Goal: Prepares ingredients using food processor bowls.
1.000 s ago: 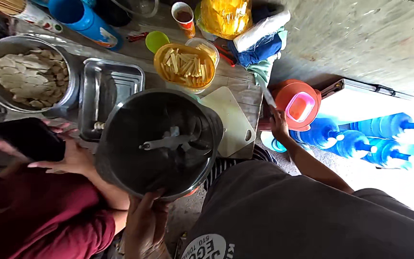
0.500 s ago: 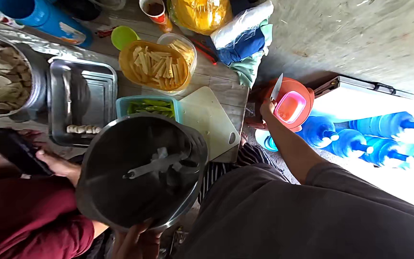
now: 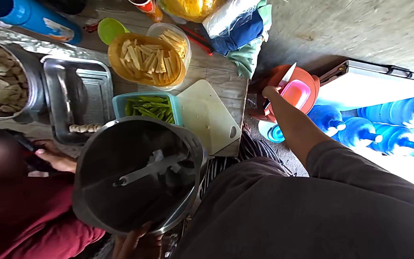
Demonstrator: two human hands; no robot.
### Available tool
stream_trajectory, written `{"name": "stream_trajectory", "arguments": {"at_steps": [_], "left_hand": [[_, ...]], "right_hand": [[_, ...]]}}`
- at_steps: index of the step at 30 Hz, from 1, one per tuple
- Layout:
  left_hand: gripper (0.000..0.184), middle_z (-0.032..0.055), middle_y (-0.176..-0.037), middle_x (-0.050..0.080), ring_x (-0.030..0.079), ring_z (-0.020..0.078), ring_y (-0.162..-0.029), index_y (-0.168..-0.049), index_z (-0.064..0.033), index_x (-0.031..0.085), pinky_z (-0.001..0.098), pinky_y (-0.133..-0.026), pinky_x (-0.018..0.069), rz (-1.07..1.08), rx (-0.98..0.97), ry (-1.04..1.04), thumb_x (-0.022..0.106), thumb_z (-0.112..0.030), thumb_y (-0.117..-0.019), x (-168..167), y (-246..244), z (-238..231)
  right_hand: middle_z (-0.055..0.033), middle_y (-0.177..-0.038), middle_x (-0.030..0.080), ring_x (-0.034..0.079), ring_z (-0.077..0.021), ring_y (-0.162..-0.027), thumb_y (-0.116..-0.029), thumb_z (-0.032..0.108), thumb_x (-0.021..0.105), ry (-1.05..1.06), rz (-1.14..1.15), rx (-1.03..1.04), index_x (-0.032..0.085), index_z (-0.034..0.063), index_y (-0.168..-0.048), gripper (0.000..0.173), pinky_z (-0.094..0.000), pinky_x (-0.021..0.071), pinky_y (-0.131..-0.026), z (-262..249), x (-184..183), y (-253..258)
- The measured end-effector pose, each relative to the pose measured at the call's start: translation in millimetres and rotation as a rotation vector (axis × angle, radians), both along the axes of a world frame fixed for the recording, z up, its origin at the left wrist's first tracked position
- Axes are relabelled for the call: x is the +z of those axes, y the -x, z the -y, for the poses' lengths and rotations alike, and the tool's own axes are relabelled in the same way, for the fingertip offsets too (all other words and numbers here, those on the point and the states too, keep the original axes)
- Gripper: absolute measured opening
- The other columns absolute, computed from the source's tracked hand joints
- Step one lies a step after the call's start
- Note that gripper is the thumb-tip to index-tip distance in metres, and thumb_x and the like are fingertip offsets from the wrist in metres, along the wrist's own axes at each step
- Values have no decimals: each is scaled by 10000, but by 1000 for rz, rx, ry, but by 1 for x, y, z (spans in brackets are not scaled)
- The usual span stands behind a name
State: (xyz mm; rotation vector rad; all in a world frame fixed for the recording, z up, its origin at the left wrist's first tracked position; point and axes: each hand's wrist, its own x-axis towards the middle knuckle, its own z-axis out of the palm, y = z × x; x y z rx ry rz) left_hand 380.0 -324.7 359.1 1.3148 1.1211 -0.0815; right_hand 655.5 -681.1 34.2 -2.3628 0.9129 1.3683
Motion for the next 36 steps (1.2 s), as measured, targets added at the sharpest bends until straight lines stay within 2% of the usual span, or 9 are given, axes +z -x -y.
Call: {"name": "stream_trajectory", "arguments": {"at_steps": [4, 7, 9, 12, 15, 19, 23, 28, 36], "left_hand": [[306, -54, -899, 712, 720, 54, -723, -1180, -129, 420, 234, -629, 627, 26, 9, 4, 314, 51, -957, -1, 0, -4], [310, -34, -911, 707, 720, 68, -710, -1192, -117, 404, 238, -616, 629, 60, 26, 13, 308, 57, -954, -4, 0, -7], [301, -30, -894, 714, 719, 74, -693, -1178, -114, 423, 241, -600, 627, 81, 50, 8, 310, 57, -959, -7, 1, -9], [293, -41, -883, 704, 715, 72, -703, -1169, -127, 424, 256, -618, 631, 107, 63, 10, 319, 48, -960, -11, 3, -14], [301, -33, -894, 695, 714, 85, -723, -1190, -122, 412, 269, -642, 633, 126, 42, 34, 343, 44, -948, -17, 4, -20], [298, -38, -871, 695, 706, 67, -699, -1177, -118, 434, 252, -630, 628, 135, 26, 53, 364, 48, -939, -20, -1, -19], [295, -41, -856, 708, 713, 76, -694, -1157, -124, 459, 263, -643, 633, 161, -5, 83, 345, 56, -954, -22, -4, -15], [324, -33, -894, 721, 730, 93, -729, -1190, -145, 462, 281, -660, 644, 221, -81, 142, 359, 45, -948, -28, -7, -16], [369, -32, -928, 695, 709, 88, -756, -1255, -160, 443, 277, -670, 627, 224, -243, 224, 416, 49, -952, -46, -50, 8]], "right_hand": [[-313, -1616, 251, 407, -487, -1408, -1019, 308, 576, -55, 259, -36, 385, -33, -1525, 640, -609, 449, -1050, -6, 32, 14], [-377, -1400, 507, 552, -539, -1246, -992, 544, 606, -243, 311, 8, 351, -36, -1530, 831, -679, 463, -992, -26, 65, 59], [-331, -1209, 642, 675, -471, -1051, -939, 622, 638, -404, 187, 19, 335, -64, -1515, 946, -641, 543, -897, -44, 63, 101], [-285, -1106, 678, 691, -419, -973, -892, 687, 654, -484, 119, 54, 583, -82, -1282, 865, -620, 546, -849, -72, 45, 150], [-320, -1215, 621, 608, -462, -1162, -966, 559, 646, -493, 151, 128, 634, -100, -1169, 690, -655, 471, -961, -90, 43, 162], [-317, -1140, 664, 659, -457, -1064, -1032, 301, 606, -488, 235, 88, 648, -90, -1195, 426, -639, 496, -944, -85, 49, 151], [-342, -1239, 625, 631, -508, -1139, -1069, 265, 494, -321, 394, 98, 468, -41, -1432, 476, -672, 489, -953, -49, 59, 129], [-340, -1340, 576, 551, -502, -1274, -1062, 124, 471, -353, 479, 267, 505, -15, -1444, 408, -660, 420, -1050, -1, 54, 95], [-381, -1408, 484, 547, -507, -1268, -993, 142, 637, -468, 424, 317, 393, -89, -1472, 585, -625, 457, -1047, -55, 61, 104]]}}
